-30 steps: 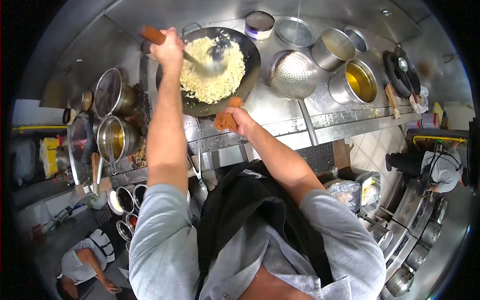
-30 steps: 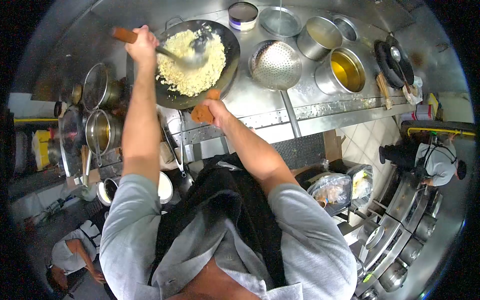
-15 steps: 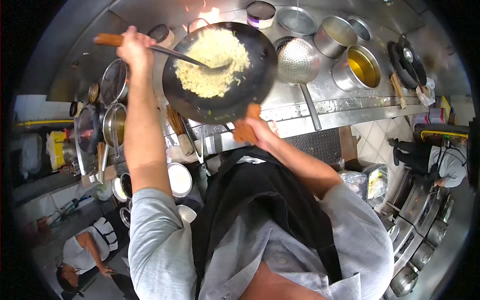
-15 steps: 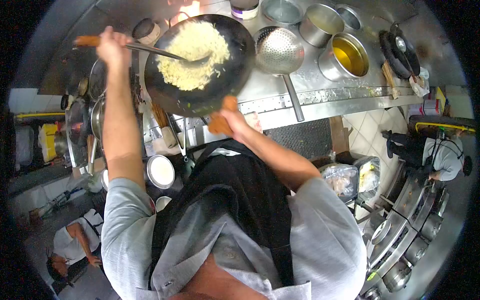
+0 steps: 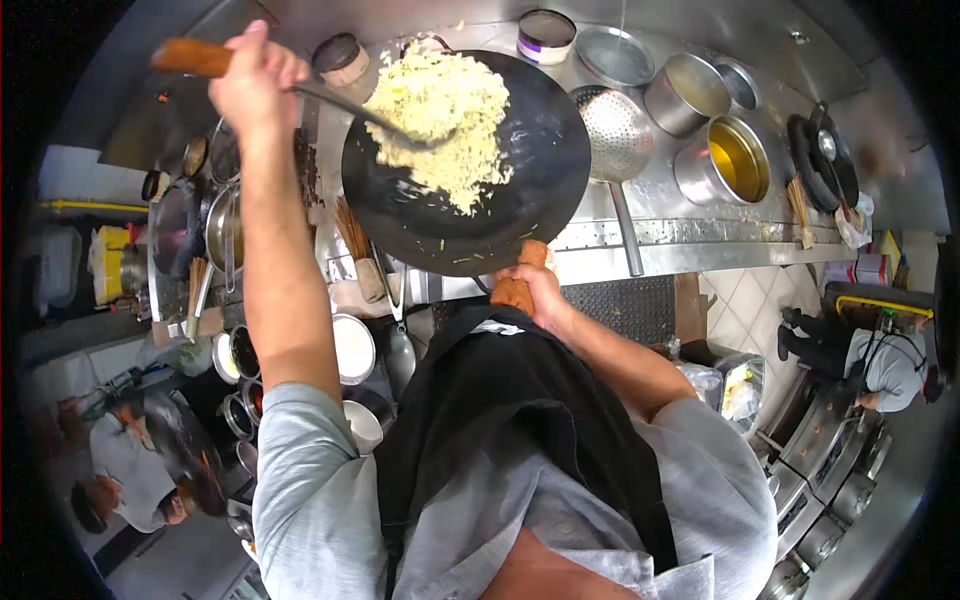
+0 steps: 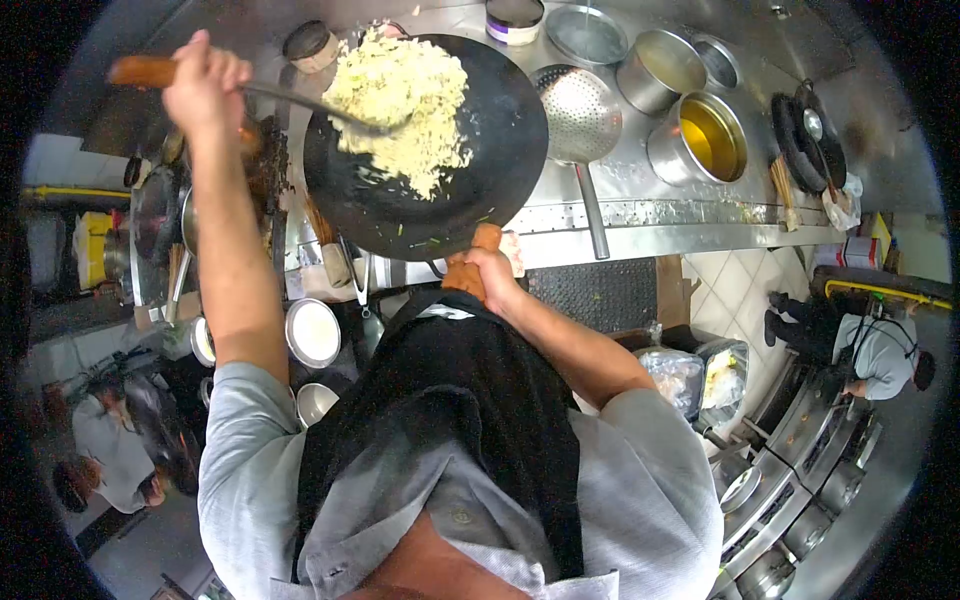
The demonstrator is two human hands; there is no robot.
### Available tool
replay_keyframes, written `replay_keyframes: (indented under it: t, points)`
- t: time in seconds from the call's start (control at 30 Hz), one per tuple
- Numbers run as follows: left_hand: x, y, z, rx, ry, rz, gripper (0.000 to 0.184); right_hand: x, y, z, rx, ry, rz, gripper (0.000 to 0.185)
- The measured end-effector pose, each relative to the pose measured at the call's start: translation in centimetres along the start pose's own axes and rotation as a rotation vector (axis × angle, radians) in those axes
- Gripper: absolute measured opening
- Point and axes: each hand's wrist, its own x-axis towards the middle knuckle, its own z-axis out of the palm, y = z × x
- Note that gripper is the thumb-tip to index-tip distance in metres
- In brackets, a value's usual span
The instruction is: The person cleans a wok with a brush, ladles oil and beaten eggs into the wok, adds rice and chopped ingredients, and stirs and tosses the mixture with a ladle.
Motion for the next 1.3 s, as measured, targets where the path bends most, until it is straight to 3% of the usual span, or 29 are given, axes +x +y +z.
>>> replay_keyframes:
  t: [0.07,0.1,0.13,0.2,0.27,0.37,0.4,0.47,0.5,0.53,0.6,0.67,0.8,0.83,0.87,0.97,1.0,1.03,1.1,1.17,1.2,1.23,1.3]
  points:
    - [-2.0,1.6,-0.5,-0.013,-0.251,0.054,0.038,1.2,-1.2,1.9,0.059,0.011,-0.043,0.033]
    - [-3.9,0.6,1.1,0.092,-0.08,0.039,0.04,1.2,-3.4,6.0,0.147,0.082,-0.052,0.03]
    - [-5.6,-1.6,3.2,0.321,0.107,0.063,0.031,8.0,-2.4,3.9,0.167,-0.082,-0.056,0.026]
    - [-4.2,-8.8,1.6,0.11,0.057,0.055,0.022,8.3,-4.2,7.8,-0.115,0.096,-0.024,0.029]
    - [-0.6,-9.6,-0.4,0.144,0.067,0.13,0.019,6.0,-2.4,6.2,-0.015,0.033,-0.08,0.031]
    - [1.2,-3.3,-1.2,0.025,0.002,0.04,0.026,1.9,0.6,-0.6,-0.094,-0.068,-0.01,0.038]
    - [0.8,-0.8,-1.0,-0.041,-0.047,-0.03,0.03,0.5,0.2,-0.6,-0.019,-0.055,0.014,0.042]
    - [-2.0,1.6,0.2,0.034,-0.152,0.046,0.039,1.4,-0.9,1.7,-0.069,0.032,-0.1,0.034]
    - [-3.4,0.6,1.2,0.1,-0.058,0.079,0.042,4.4,-1.5,2.9,0.032,-0.015,-0.086,0.03]
    - [-4.3,-2.3,2.0,0.353,0.086,0.142,0.035,7.6,-2.2,4.2,0.136,-0.062,-0.07,0.027]
    - [-3.7,-9.2,1.3,0.125,0.082,0.052,0.028,9.4,-4.3,7.2,-0.127,0.05,0.004,0.022]
    - [-0.5,-9.8,-0.1,0.137,0.091,0.097,0.026,7.7,-3.4,6.2,-0.069,0.048,-0.033,0.027]
    - [1.2,-2.1,-0.5,-0.016,-0.057,0.006,0.033,1.7,0.5,-1.0,-0.019,-0.059,-0.025,0.038]
    - [0.4,-0.4,-0.2,-0.003,-0.106,0.02,0.035,0.8,0.0,-0.2,-0.084,-0.037,-0.093,0.039]
    - [-0.8,0.4,0.3,0.013,-0.159,0.022,0.037,2.2,0.1,-0.2,-0.011,-0.025,-0.026,0.039]
    - [-3.6,-5.1,1.9,0.093,0.032,0.047,0.027,7.7,-3.3,4.3,-0.018,0.089,0.085,0.038]
    - [-3.1,-8.4,2.0,0.049,0.082,0.035,0.024,7.5,-5.7,7.8,-0.165,0.174,0.067,0.037]
    - [-1.9,-9.8,1.5,0.029,0.065,0.045,0.024,10.1,-4.6,6.0,-0.201,0.088,0.055,0.037]
    - [1.1,-11.0,-0.3,-0.014,0.036,0.077,0.023,6.5,-3.6,5.1,-0.076,0.022,-0.01,0.037]
    - [3.5,-6.3,-0.7,-0.043,-0.088,0.063,0.026,2.4,-1.4,2.5,-0.069,0.048,-0.067,0.036]
    - [2.8,-2.8,1.1,-0.106,-0.018,0.029,0.026,1.9,-0.8,0.5,0.018,-0.094,-0.019,0.035]
    - [2.3,0.1,2.6,-0.054,-0.006,0.038,0.026,1.3,-1.4,1.2,0.01,-0.053,-0.044,0.034]
    - [1.5,2.6,4.3,-0.053,-0.129,0.196,0.026,0.3,-3.5,4.0,0.035,0.015,-0.033,0.031]
